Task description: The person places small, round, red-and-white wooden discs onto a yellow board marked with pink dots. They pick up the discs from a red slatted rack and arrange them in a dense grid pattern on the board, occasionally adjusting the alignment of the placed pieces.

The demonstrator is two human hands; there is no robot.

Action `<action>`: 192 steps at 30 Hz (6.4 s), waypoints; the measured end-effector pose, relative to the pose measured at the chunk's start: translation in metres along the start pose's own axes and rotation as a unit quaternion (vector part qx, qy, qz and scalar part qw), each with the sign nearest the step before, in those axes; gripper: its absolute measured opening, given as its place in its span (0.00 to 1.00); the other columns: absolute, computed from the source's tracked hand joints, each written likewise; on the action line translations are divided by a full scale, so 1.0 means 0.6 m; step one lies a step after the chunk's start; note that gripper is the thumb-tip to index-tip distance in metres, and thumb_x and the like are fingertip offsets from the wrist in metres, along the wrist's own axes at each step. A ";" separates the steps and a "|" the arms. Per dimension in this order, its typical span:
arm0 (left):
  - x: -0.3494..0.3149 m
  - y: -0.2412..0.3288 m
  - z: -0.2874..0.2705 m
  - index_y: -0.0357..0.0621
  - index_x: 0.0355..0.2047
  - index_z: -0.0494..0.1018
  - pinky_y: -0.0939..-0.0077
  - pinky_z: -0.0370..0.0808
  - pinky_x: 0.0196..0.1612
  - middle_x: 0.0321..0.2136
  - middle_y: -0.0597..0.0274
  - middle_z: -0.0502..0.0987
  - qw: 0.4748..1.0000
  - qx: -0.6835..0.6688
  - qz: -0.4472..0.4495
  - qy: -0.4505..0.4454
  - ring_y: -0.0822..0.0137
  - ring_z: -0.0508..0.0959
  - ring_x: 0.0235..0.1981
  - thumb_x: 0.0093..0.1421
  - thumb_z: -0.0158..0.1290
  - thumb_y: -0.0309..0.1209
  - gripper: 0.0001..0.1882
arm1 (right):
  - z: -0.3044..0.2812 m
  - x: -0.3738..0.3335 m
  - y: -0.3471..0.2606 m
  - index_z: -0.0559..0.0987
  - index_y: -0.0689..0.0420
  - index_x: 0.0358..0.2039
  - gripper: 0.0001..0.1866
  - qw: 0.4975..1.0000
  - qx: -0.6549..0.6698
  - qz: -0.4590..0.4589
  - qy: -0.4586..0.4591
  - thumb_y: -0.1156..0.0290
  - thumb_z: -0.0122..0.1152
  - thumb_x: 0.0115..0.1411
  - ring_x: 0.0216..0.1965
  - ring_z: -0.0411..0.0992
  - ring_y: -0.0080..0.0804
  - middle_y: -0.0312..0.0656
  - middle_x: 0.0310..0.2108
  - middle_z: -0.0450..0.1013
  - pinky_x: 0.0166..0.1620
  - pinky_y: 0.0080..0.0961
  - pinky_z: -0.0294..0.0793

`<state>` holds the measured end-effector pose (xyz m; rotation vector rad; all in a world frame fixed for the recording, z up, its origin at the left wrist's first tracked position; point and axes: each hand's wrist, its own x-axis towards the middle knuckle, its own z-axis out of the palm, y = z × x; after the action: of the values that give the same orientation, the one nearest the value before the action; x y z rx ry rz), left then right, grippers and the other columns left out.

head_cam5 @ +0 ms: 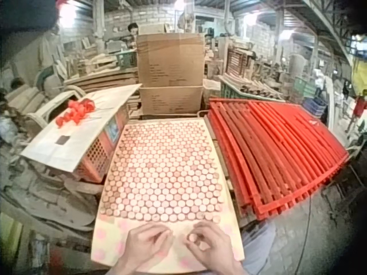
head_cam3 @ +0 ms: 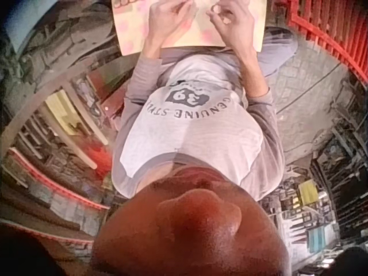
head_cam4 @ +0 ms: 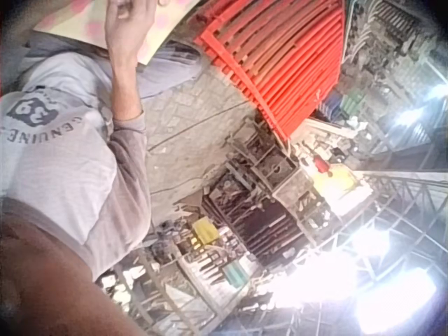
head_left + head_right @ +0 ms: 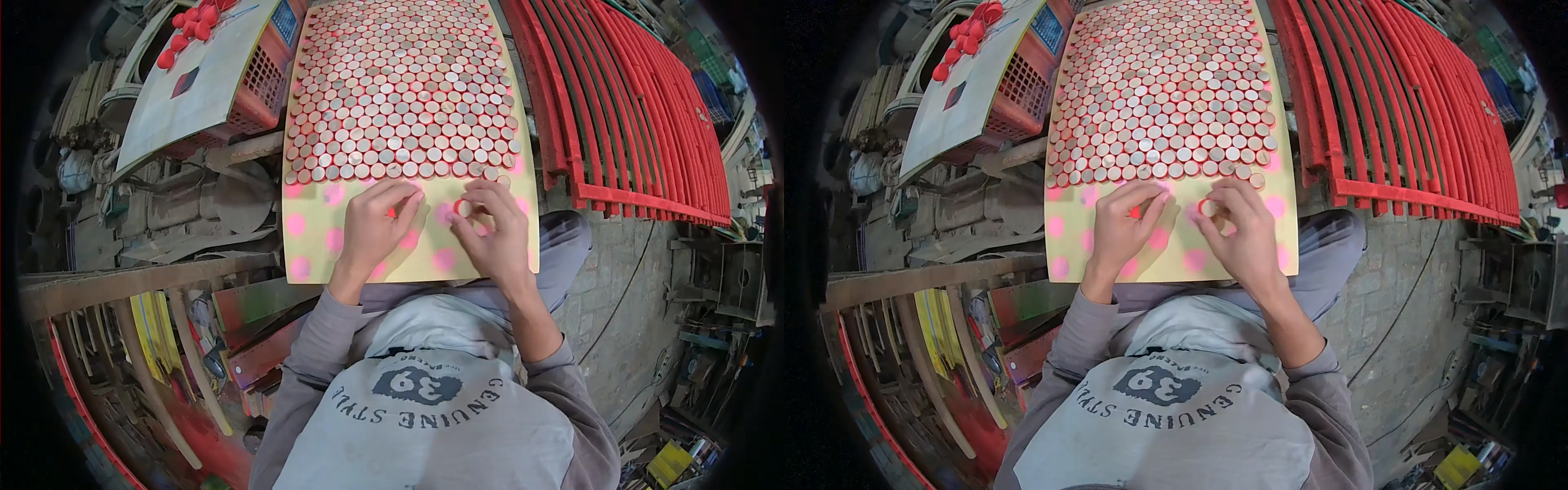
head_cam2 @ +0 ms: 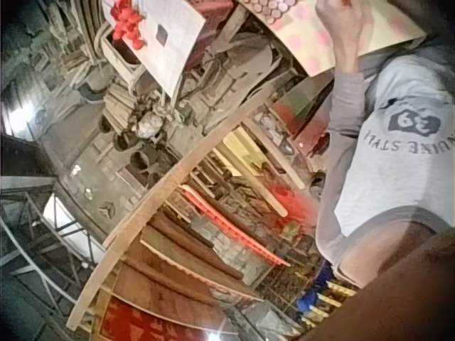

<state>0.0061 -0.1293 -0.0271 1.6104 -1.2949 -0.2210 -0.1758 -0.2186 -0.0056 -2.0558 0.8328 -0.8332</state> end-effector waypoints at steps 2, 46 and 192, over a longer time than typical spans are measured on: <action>-0.004 0.003 -0.004 0.38 0.31 0.81 0.71 0.73 0.24 0.22 0.59 0.78 1.000 -0.002 -0.018 -0.008 0.66 0.77 0.19 0.60 0.63 0.27 0.05 | -0.020 -0.001 0.004 0.80 0.63 0.39 0.15 0.993 -0.084 -0.047 0.070 0.76 0.76 0.52 0.32 0.75 0.38 0.46 0.39 0.73 0.37 0.34 0.77; 0.021 0.054 0.053 0.43 0.51 0.81 0.71 0.71 0.25 0.21 0.61 0.76 0.976 -0.012 -0.003 -0.216 0.66 0.74 0.19 0.61 0.63 0.34 0.18 | -0.050 0.027 0.064 0.78 0.62 0.50 0.21 0.975 -0.120 0.099 0.156 0.83 0.69 0.54 0.29 0.75 0.32 0.46 0.37 0.72 0.34 0.29 0.77; 0.078 -0.069 0.033 0.28 0.67 0.59 0.20 0.45 0.66 0.71 0.40 0.56 0.912 0.395 0.071 -0.087 0.41 0.51 0.74 0.53 0.50 0.75 0.62 | -0.026 0.070 0.085 0.61 0.67 0.66 0.50 0.970 -0.242 -0.017 0.015 0.55 0.78 0.53 0.70 0.55 0.62 0.66 0.70 0.53 0.69 0.48 0.61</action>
<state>0.0379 -0.1827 -0.0488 2.1815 -1.7670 0.3036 -0.1780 -0.2826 -0.0277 -2.4897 1.1031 -0.7301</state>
